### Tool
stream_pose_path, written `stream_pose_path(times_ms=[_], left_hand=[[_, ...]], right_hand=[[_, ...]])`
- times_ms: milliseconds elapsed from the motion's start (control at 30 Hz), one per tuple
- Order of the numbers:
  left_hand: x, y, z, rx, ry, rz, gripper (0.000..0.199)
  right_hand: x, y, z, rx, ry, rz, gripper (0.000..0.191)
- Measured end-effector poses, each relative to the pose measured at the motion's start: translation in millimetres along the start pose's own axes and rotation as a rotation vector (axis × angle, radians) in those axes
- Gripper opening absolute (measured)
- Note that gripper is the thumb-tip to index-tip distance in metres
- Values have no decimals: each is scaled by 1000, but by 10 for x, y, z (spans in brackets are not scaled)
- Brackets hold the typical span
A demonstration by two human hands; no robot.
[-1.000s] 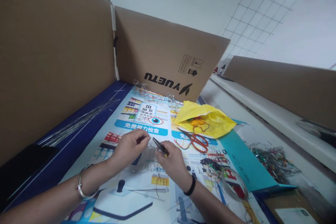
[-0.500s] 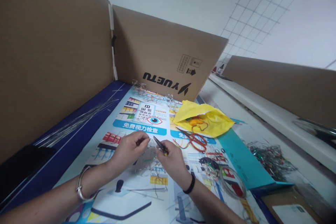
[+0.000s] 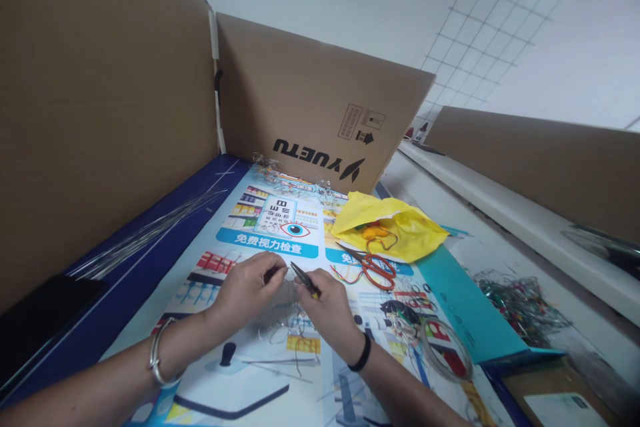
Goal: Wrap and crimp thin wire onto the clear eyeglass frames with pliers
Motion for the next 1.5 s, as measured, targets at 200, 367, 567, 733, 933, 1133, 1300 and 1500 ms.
stream_pose_path(times_ms=[200,367,567,733,933,1133,1300,1500], left_hand=[[-1,-1,9,-3,20,-37,15],[-2,14,7,5,37,-66,14],[-14,22,18,31,76,-96,14],[-33,1,-6,53,90,-41,15],[-45,-19,-46,120,27,158,15],[7,22,-51,202,-6,119,21],[11,35,-64,241,3,76,23],[26,24,-54,259,-69,139,18]], right_hand=[[-10,17,7,-5,90,-61,9],[-17,48,18,1,99,-157,12],[-26,61,26,14,82,-162,14],[-33,62,25,24,78,-155,16],[-26,27,17,24,51,-80,15],[-12,-4,-12,25,41,-68,12],[-19,0,-5,34,39,-65,10],[-43,18,-3,59,10,-50,11]])
Point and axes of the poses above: each hand's wrist, its own z-axis away from the middle knuckle, its own y-axis out of the palm, x = y × z, the point moved 2 cm from there along -z, towards the middle knuckle, and after that the axes turned 3 degrees about -y, right-handed, at the moved point
